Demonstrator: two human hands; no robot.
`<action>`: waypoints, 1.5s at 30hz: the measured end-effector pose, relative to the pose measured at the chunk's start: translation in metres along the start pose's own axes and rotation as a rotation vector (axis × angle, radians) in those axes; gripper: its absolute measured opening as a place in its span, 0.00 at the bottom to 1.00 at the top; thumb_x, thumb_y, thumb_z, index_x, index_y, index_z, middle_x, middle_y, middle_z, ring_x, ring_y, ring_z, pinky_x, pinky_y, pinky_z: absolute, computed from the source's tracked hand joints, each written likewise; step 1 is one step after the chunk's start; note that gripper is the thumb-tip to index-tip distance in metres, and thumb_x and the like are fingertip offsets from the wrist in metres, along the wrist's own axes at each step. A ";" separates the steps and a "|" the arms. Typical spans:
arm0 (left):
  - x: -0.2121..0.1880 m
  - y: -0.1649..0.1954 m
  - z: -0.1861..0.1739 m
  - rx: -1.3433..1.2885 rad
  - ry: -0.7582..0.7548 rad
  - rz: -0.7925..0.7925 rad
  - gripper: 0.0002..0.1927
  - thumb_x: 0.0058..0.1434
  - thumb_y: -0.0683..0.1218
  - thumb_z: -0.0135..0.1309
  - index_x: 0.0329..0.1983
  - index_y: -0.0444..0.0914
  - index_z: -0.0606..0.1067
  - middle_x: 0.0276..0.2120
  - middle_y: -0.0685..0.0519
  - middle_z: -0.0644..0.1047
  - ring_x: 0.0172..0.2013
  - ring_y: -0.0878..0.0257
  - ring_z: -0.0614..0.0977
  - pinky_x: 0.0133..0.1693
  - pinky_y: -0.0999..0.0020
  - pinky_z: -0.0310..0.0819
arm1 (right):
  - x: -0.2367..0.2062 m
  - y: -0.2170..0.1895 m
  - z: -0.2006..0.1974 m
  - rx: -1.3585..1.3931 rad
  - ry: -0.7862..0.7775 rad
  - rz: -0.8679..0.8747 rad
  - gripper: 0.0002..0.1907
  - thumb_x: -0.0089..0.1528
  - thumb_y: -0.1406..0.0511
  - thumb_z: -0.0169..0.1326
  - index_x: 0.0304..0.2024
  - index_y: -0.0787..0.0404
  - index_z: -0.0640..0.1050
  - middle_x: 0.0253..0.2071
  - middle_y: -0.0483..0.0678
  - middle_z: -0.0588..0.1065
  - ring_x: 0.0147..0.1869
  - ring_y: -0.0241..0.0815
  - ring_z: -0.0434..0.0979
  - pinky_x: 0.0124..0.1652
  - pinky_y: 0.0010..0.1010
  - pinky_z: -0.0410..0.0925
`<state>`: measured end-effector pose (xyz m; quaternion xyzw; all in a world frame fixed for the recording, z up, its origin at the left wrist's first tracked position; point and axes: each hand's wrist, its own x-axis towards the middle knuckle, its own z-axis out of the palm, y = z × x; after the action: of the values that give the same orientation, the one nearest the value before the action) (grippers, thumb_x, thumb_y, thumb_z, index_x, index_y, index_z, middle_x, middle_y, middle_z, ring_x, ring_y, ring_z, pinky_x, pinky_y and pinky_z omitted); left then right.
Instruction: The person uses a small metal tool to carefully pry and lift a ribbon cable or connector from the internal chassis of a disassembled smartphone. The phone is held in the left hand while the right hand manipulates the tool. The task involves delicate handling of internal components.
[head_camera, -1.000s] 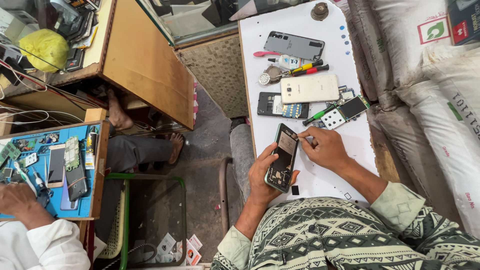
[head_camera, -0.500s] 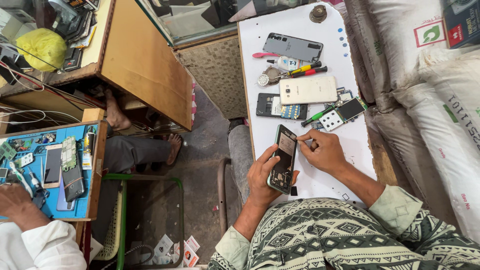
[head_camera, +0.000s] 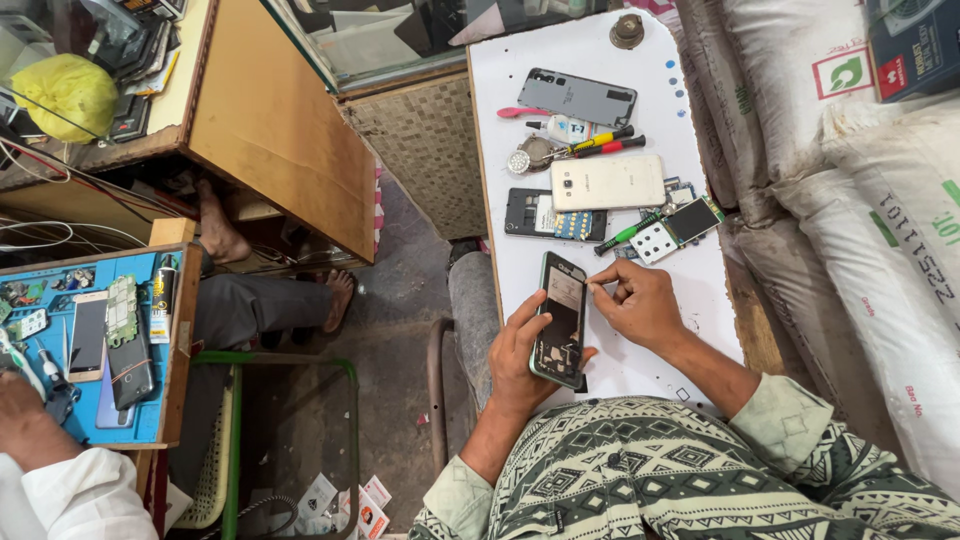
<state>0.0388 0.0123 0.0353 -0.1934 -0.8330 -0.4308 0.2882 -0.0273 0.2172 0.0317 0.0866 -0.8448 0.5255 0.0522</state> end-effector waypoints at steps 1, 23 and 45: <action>-0.001 0.000 -0.002 -0.027 -0.023 -0.048 0.36 0.46 0.54 0.76 0.52 0.38 0.70 0.57 0.44 0.75 0.49 0.47 0.83 0.47 0.58 0.81 | 0.002 0.000 -0.001 -0.014 -0.002 0.002 0.04 0.59 0.68 0.61 0.35 0.64 0.82 0.11 0.40 0.66 0.16 0.25 0.57 0.19 0.25 0.51; 0.025 0.026 -0.030 -0.542 -0.263 -0.685 0.41 0.64 0.39 0.46 0.77 0.41 0.42 0.70 0.38 0.62 0.37 0.58 0.84 0.36 0.64 0.81 | 0.014 -0.006 -0.006 -0.098 -0.119 -0.135 0.06 0.60 0.67 0.61 0.36 0.65 0.80 0.29 0.49 0.82 0.31 0.39 0.85 0.33 0.28 0.76; 0.036 -0.010 0.019 -0.237 -0.147 -0.557 0.19 0.65 0.46 0.58 0.57 0.36 0.73 0.36 0.42 0.83 0.33 0.54 0.88 0.35 0.63 0.80 | 0.037 0.000 0.006 -0.150 -0.156 -0.369 0.04 0.60 0.69 0.59 0.38 0.62 0.80 0.35 0.51 0.80 0.36 0.49 0.82 0.36 0.34 0.73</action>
<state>-0.0003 0.0250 0.0434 -0.0204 -0.8165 -0.5723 0.0736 -0.0639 0.2084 0.0357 0.2762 -0.8527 0.4346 0.0880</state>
